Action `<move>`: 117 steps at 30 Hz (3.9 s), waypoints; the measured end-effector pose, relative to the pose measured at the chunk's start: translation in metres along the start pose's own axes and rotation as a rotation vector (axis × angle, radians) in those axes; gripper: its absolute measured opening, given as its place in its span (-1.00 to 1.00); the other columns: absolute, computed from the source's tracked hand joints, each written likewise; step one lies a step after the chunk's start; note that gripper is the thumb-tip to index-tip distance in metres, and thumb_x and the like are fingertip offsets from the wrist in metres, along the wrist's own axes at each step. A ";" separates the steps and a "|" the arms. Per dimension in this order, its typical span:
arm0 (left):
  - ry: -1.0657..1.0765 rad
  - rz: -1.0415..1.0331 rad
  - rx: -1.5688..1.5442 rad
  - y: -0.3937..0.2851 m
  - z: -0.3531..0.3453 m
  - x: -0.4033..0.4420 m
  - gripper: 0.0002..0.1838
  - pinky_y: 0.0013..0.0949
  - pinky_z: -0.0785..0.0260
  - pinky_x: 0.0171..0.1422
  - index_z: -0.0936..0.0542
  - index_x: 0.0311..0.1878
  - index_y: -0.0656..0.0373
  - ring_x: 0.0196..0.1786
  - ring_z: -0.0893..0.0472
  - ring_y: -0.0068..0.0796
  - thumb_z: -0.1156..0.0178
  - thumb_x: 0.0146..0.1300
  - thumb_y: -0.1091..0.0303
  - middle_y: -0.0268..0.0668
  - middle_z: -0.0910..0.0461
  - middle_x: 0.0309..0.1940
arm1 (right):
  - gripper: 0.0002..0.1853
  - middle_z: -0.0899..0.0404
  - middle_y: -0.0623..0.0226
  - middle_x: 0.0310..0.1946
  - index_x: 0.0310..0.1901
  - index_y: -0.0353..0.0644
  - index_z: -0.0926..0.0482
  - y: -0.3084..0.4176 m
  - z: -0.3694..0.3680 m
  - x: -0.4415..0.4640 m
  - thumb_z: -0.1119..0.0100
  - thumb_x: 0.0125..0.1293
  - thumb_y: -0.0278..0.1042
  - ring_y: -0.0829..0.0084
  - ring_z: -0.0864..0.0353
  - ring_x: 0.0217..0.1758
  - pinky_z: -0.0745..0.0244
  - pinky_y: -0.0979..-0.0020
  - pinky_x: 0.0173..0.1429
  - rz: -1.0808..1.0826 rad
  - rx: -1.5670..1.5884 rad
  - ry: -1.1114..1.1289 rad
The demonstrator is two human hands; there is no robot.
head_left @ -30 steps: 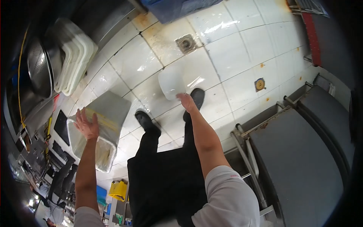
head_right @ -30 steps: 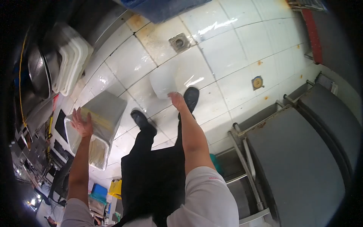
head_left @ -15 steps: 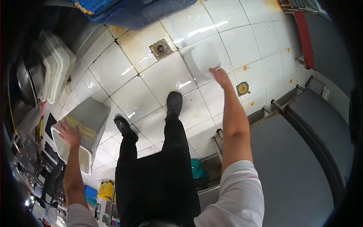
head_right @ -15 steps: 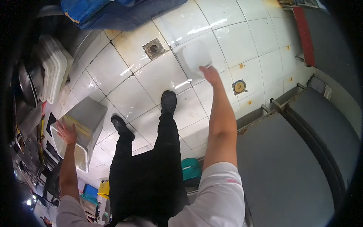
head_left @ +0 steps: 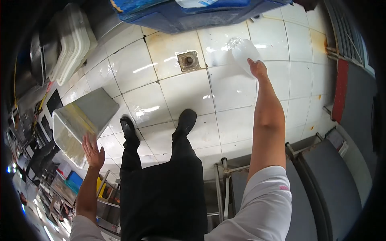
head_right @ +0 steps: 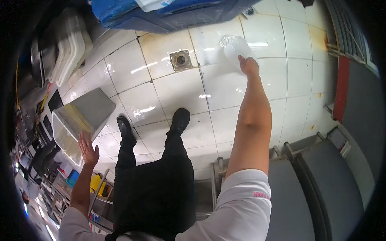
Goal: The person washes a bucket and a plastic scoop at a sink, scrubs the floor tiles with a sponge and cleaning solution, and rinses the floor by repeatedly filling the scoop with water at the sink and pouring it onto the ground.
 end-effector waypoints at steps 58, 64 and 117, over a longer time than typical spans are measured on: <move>-0.092 -0.381 -0.219 0.113 0.087 -0.048 -0.42 -0.01 -0.17 0.33 -0.41 0.22 0.15 0.21 -0.36 0.06 -0.20 0.07 0.27 0.03 -0.39 0.17 | -0.31 -0.58 -0.20 -0.29 -0.23 -0.49 -0.55 -0.045 -0.103 -0.639 -0.06 0.30 0.23 0.00 -0.57 -0.20 -0.40 0.16 -0.04 -0.479 0.529 0.157; 0.198 -0.214 -0.139 0.199 0.081 -0.039 -0.48 -0.04 -0.32 0.22 -0.44 0.16 0.17 0.13 -0.45 0.09 -0.12 0.13 0.19 0.08 -0.46 0.05 | -0.45 -0.54 0.39 -0.34 -0.17 -0.29 -0.55 0.022 -0.119 -0.858 -0.05 0.36 0.18 0.55 -0.49 -0.27 -0.40 0.43 -0.11 -0.759 1.270 -0.198; -0.074 -0.650 0.125 0.093 -0.115 -0.023 -0.62 -0.02 -0.44 -0.10 -0.52 -0.32 0.34 -0.22 -0.59 0.13 -0.28 -0.12 0.20 0.07 -0.60 -0.35 | -0.50 -0.44 0.24 0.04 0.23 -0.37 -0.27 0.097 -0.221 -1.269 0.08 0.49 -0.10 0.46 -0.39 0.10 -0.24 0.39 0.23 -1.346 0.946 -1.043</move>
Point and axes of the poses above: each hand's wrist, its own x-axis towards the middle knuckle, its own z-axis out of the back of the hand, y = z × x, the point moved 4 cm from there along x, towards the middle knuckle
